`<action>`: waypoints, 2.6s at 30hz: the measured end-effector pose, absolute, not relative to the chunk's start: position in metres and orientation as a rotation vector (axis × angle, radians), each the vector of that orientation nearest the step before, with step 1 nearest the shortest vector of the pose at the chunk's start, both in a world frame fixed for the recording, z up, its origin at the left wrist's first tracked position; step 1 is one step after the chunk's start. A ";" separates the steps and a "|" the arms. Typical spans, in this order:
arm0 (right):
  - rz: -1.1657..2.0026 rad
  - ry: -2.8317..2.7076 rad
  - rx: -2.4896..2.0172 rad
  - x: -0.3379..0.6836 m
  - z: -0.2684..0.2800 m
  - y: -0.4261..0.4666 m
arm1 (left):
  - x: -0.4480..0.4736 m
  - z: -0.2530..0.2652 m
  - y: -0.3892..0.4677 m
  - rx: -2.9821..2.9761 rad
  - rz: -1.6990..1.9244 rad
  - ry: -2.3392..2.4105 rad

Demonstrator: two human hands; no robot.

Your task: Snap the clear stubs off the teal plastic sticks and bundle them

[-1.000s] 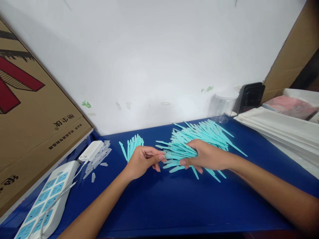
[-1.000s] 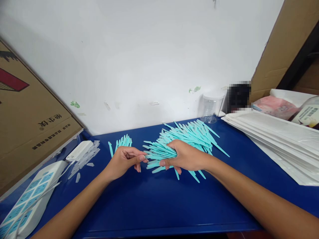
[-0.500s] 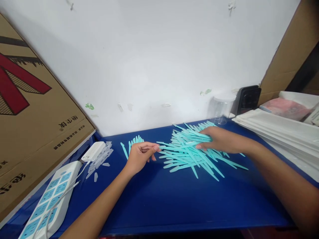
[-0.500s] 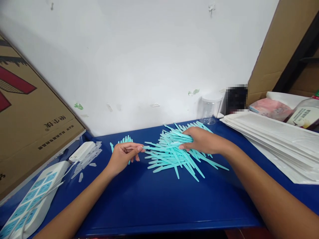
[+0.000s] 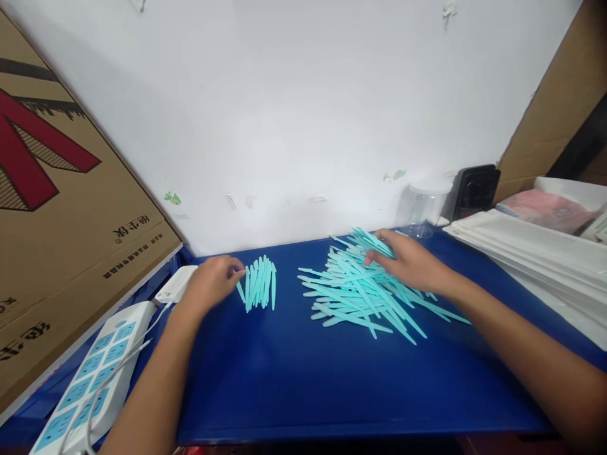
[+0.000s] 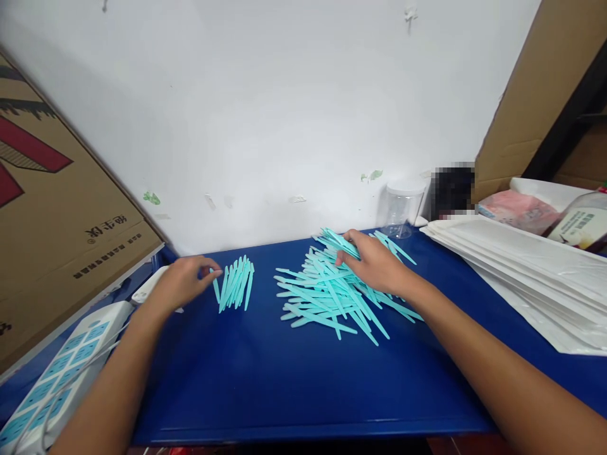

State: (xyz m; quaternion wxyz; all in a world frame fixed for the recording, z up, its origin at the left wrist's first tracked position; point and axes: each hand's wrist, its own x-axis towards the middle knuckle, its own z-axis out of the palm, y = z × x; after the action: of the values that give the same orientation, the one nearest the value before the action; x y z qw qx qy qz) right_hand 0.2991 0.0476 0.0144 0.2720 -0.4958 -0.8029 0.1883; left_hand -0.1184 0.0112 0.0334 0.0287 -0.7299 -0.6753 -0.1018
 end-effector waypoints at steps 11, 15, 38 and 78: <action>0.807 -2.034 -1.309 0.292 0.021 0.040 | -0.228 0.025 0.006 -2.237 0.137 -2.863; 1.048 -2.011 -1.223 0.288 0.026 0.031 | -0.209 0.030 0.006 -2.357 0.169 -2.827; 1.710 -1.674 -1.243 0.267 0.010 0.015 | -0.035 -0.005 0.003 -2.866 -2.067 -1.914; 2.183 -1.545 -1.159 0.261 0.013 0.007 | 0.006 0.015 -0.044 -2.991 -2.034 -1.367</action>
State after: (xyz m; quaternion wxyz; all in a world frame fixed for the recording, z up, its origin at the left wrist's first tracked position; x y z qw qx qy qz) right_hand 0.2607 0.0075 0.0135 0.1132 -0.3949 -0.5267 0.7442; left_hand 0.0056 -0.0440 0.0149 -0.3547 -0.7232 -0.3306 -0.4919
